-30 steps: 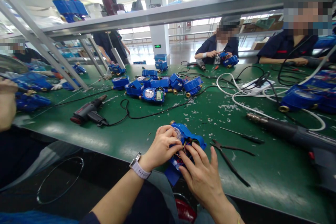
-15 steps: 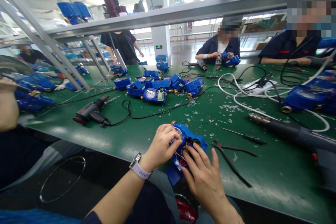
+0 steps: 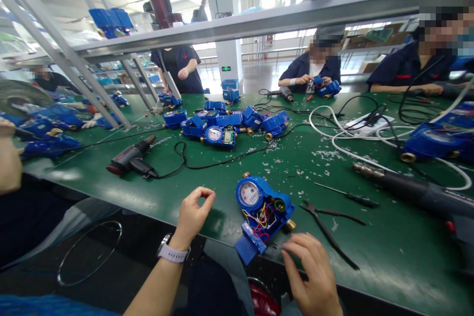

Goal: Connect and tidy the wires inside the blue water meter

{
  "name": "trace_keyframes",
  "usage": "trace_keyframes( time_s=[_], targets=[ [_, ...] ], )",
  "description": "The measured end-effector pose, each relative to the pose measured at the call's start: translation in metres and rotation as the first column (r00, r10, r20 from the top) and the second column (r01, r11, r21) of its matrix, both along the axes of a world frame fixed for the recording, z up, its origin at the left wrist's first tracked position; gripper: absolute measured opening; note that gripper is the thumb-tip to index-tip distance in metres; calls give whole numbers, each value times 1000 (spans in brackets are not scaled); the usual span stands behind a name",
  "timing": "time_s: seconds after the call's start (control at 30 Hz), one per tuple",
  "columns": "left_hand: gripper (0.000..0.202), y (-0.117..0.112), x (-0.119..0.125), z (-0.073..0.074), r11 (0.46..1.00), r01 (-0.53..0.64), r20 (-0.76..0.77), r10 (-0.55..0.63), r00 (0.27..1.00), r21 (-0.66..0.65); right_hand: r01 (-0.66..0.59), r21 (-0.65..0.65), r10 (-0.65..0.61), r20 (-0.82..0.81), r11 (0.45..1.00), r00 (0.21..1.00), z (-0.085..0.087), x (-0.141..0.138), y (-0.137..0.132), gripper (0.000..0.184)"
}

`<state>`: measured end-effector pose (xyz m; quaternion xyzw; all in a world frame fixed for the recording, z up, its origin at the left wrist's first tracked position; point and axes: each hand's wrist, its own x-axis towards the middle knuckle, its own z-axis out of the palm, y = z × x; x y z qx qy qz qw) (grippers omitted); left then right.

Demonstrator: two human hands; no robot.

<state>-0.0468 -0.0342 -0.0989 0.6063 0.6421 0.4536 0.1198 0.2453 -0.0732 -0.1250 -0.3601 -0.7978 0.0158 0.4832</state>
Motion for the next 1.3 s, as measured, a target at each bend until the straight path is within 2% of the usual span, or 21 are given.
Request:
trace_keyframes(
  time_s=[0.07,0.17,0.33,0.4,0.5,0.57,0.63,0.7,0.73,0.8,0.87,1.1,1.3],
  targets=[
    [28,-6,-2,-5,999,-1,-7,1,1000,-44,-20,-20,20,-5,1000,1000,-5,4,-1,11],
    [22,-12,3,-9,997,27,-13,-28,1000,-71,-35,-58,35,-6,998,999,-10,5,-4,12],
    [23,-21,24,-14,986,138,-21,-140,990,-94,-20,-119,27,57,993,998,-11,-1,-5,27],
    [20,-25,36,-16,983,182,-15,-183,983,-32,-26,-166,43,102,986,994,-12,-3,-5,34],
    [42,-30,54,-15,955,272,-76,-265,961,120,-47,-203,79,152,978,985,-16,-7,-6,38],
    [53,-30,65,-10,919,361,-165,-336,927,160,-64,-220,101,160,973,982,-18,-9,-7,38],
    [43,-27,74,-3,898,415,-198,-384,902,148,-70,-224,107,158,972,982,-19,-12,-9,39],
    [18,-20,80,2,913,392,-58,-388,920,109,-72,-210,107,158,975,982,-18,-15,-10,39],
    [13,-17,81,4,928,364,54,-369,928,82,-75,-202,109,163,977,981,-18,-15,-11,40],
    [17,-10,80,4,950,310,265,-305,915,24,-84,-202,121,178,976,976,-17,-16,-14,42],
    [19,-5,78,0,961,276,389,-248,887,-17,-89,-221,132,190,971,973,-17,-17,-16,44],
    [26,2,75,-13,959,265,647,-138,750,-101,-169,-290,219,146,942,965,-18,-23,-21,54],
    [36,-9,74,-14,960,269,722,-131,680,-79,-193,-306,253,172,932,952,-10,-33,-23,57]
  ],
)
